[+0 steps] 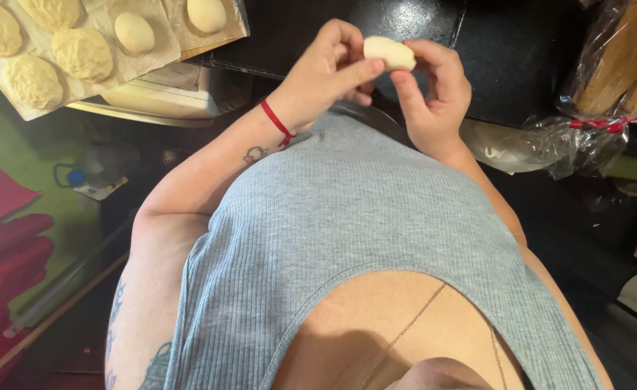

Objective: Shaping small portions of dough into balls and placing them on a tray

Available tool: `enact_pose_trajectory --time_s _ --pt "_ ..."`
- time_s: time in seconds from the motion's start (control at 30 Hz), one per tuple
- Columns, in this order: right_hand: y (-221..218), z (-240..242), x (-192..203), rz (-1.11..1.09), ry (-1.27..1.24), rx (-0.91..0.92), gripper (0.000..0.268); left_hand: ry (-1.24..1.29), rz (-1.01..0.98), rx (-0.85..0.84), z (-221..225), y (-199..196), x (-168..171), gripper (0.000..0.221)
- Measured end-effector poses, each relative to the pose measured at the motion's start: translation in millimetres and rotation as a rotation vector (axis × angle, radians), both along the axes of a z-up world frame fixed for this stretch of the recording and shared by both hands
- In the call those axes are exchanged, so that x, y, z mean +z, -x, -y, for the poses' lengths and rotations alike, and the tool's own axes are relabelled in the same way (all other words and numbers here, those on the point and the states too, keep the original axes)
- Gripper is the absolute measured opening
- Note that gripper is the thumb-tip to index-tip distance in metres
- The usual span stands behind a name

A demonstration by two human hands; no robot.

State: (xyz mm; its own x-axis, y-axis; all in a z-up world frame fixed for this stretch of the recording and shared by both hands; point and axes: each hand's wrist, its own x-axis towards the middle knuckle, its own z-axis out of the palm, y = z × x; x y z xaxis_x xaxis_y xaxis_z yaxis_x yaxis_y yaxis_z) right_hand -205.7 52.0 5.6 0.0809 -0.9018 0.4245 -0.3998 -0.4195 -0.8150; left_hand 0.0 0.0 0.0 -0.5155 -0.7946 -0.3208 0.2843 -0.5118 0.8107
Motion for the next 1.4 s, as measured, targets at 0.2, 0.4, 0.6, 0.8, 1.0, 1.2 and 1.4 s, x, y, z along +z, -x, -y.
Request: enact_pose_trajectory --time_s 0.2,0.4,0.6,0.8,1.0,1.2,1.4 --pt "-4.4 2.3 9.6 -0.132 0.079 0.027 0.018 0.178 -0.105 0.031 -6.0 -4.1 -10.2 0.042" --pt "-11.5 5.9 17.4 -0.196 0.146 0.02 0.026 0.343 -0.036 0.002 -7.2 -5.3 -8.6 0.049" --pt "-12.2 2.1 13.6 -0.228 0.129 0.001 0.052 0.416 0.038 -0.02 -9.8 -6.1 10.3 0.018" --pt "-11.7 0.2 17.7 -0.273 0.107 0.149 0.048 0.167 -0.058 -0.007 -12.7 -3.8 8.4 0.03" --pt "-6.7 0.7 14.3 -0.282 0.129 0.032 0.03 0.124 -0.124 -0.204 -13.1 2.7 -8.8 0.072" --pt "-8.4 2.4 11.0 -0.275 0.122 0.006 0.041 0.186 -0.029 -0.102 -11.8 12.5 -11.4 0.036" --pt "-9.0 -0.2 19.9 -0.194 0.131 0.068 0.034 0.109 0.019 -0.067 -11.0 9.5 0.6 0.032"
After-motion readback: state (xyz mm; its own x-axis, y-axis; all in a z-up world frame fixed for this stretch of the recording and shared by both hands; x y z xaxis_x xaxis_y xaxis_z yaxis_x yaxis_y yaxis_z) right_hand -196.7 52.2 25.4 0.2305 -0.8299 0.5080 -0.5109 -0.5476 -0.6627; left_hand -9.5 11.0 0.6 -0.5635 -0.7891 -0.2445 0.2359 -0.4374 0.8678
